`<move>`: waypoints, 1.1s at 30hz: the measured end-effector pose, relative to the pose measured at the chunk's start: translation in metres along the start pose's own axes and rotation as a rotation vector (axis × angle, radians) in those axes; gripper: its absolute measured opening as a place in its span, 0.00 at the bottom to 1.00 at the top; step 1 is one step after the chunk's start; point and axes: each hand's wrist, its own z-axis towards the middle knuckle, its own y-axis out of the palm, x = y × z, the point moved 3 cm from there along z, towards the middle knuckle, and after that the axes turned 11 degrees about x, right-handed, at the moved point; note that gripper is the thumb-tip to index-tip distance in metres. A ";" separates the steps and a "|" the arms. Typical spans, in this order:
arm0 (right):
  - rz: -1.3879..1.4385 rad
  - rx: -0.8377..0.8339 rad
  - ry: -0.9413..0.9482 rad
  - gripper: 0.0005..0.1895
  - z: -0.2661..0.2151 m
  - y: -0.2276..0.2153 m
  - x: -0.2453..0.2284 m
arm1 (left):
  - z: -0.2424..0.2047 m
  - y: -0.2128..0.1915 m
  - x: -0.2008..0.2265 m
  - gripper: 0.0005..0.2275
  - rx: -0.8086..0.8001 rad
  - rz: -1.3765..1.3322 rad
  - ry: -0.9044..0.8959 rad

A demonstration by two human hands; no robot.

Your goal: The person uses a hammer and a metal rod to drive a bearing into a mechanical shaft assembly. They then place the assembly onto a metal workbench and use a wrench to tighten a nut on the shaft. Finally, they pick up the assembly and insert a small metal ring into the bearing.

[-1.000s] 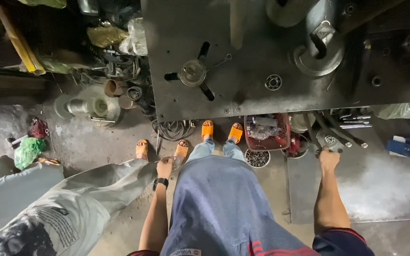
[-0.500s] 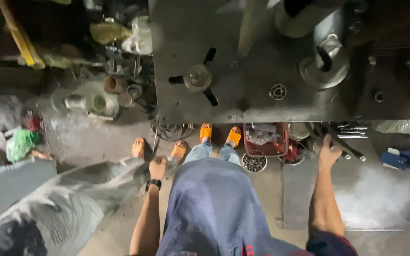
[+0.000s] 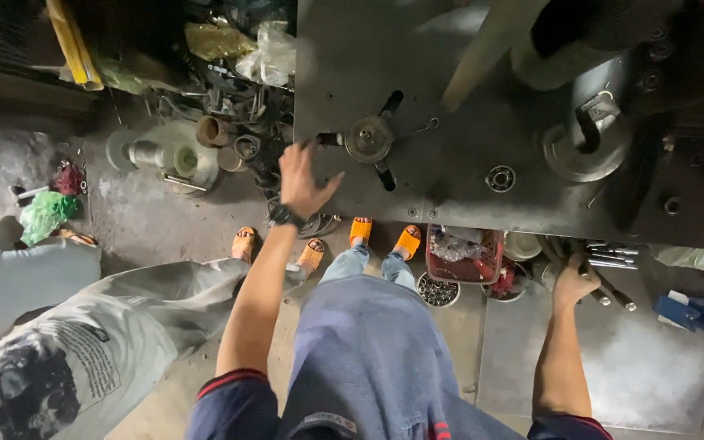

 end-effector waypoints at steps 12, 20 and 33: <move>-0.044 0.075 0.233 0.11 -0.018 -0.017 0.043 | 0.054 0.091 0.019 0.26 -0.294 -0.094 -0.036; 0.337 0.100 1.028 0.17 -0.096 -0.006 -0.057 | 0.049 0.080 0.016 0.14 0.010 -0.382 -0.030; 0.815 0.121 0.997 0.53 -0.042 0.055 -0.080 | 0.004 -0.097 0.019 0.19 0.235 -0.536 -0.027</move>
